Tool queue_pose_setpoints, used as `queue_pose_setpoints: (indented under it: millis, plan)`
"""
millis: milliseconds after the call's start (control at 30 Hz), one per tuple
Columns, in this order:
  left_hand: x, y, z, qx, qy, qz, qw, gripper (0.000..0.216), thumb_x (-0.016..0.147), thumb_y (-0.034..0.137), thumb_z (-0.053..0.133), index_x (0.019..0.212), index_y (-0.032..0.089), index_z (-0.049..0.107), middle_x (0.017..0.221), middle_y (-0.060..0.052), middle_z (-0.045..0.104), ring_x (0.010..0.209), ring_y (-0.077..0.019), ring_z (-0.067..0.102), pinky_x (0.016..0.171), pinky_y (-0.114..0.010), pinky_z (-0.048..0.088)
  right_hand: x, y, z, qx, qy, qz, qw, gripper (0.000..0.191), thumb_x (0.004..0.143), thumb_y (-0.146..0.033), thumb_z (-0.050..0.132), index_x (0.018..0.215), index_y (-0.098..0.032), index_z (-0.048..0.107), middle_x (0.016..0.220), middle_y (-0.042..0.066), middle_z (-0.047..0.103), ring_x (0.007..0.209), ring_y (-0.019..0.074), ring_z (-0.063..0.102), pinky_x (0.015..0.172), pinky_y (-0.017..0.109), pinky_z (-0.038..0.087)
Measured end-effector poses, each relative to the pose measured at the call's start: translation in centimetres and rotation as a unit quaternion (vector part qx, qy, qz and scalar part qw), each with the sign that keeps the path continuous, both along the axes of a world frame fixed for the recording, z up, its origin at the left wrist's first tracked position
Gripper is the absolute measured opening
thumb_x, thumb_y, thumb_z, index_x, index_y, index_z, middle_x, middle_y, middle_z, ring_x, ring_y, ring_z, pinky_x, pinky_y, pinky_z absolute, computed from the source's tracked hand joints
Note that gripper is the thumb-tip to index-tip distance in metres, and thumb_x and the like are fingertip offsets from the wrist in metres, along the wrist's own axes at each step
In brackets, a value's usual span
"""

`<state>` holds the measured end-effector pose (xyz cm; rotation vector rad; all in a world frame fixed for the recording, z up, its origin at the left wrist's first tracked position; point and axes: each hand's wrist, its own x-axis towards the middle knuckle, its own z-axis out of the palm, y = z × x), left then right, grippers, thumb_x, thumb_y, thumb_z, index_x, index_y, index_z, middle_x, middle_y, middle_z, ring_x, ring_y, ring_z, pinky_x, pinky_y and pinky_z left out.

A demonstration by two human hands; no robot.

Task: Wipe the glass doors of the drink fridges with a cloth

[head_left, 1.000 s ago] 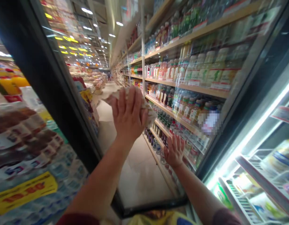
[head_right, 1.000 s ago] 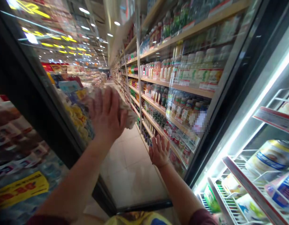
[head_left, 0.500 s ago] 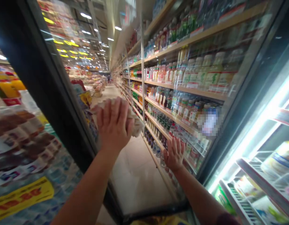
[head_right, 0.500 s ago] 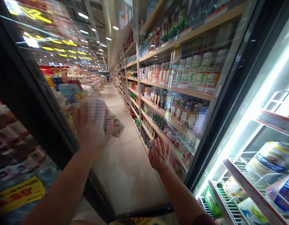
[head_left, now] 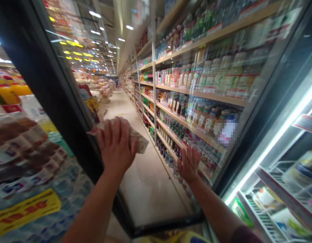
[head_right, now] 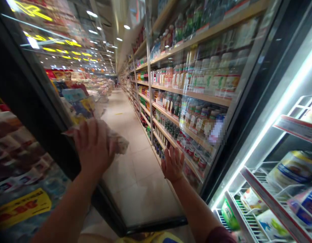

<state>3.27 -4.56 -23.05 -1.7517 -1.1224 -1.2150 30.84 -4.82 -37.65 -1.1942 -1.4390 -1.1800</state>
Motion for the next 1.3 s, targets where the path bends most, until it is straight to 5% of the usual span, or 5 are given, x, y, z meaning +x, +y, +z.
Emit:
queue_pose_setpoints:
  millis: [333,567,833,1100,1300]
  plan:
    - [0.9,-0.6,-13.8,0.012,0.116,0.013,0.993,0.054,0.091,0.029,0.06,0.144,0.016,0.052,0.145,-0.019,0.054,0.154,-0.036,0.019,0.124,-0.059,0.021,-0.1,-0.1,0.1,-0.004,0.007,0.013,1.0,0.064,0.094,-0.029,0.052,0.155,-0.013,0.038,0.144,0.018,0.056,0.149,0.0311,0.035,0.124,0.05,0.022]
    - [-1.2,0.4,-4.6,0.004,-0.016,0.001,1.0,0.071,0.094,0.034,0.055,0.158,0.014,0.03,0.16,-0.019,0.033,0.155,-0.0347,0.015,0.125,-0.058,0.014,-0.1,-0.2,0.3,-0.002,0.004,0.011,1.0,0.063,0.095,-0.029,0.05,0.154,-0.012,0.039,0.144,0.019,0.056,0.15,0.0317,0.032,0.124,0.051,0.023]
    - [1.2,-1.0,-17.0,-0.047,0.044,0.014,0.998,0.05,0.092,0.029,0.058,0.141,0.017,0.055,0.14,-0.02,0.058,0.15,-0.0398,0.028,0.119,-0.065,0.024,0.1,-0.3,0.1,-0.003,0.001,0.012,1.0,0.064,0.094,-0.029,0.052,0.154,-0.012,0.038,0.146,0.019,0.054,0.151,0.0312,0.031,0.124,0.051,0.022]
    - [-1.5,0.4,-7.1,-0.014,-0.075,0.016,0.997,0.07,0.096,0.034,0.05,0.158,0.011,0.027,0.161,-0.023,0.029,0.155,-0.0366,0.012,0.124,-0.063,0.014,0.0,-0.1,0.1,-0.001,0.008,0.016,1.0,0.067,0.093,-0.028,0.053,0.156,-0.014,0.036,0.149,0.018,0.052,0.149,0.0322,0.035,0.123,0.051,0.024]
    - [0.4,-1.2,-16.7,-0.016,0.008,0.027,0.999,0.08,0.094,0.022,0.053,0.161,0.011,0.012,0.161,-0.028,0.025,0.155,-0.0393,0.003,0.12,-0.07,0.019,0.0,-0.3,0.3,0.001,0.005,0.03,1.0,0.067,0.096,-0.029,0.051,0.158,-0.012,0.031,0.146,0.019,0.054,0.152,0.0303,0.028,0.125,0.051,0.021]
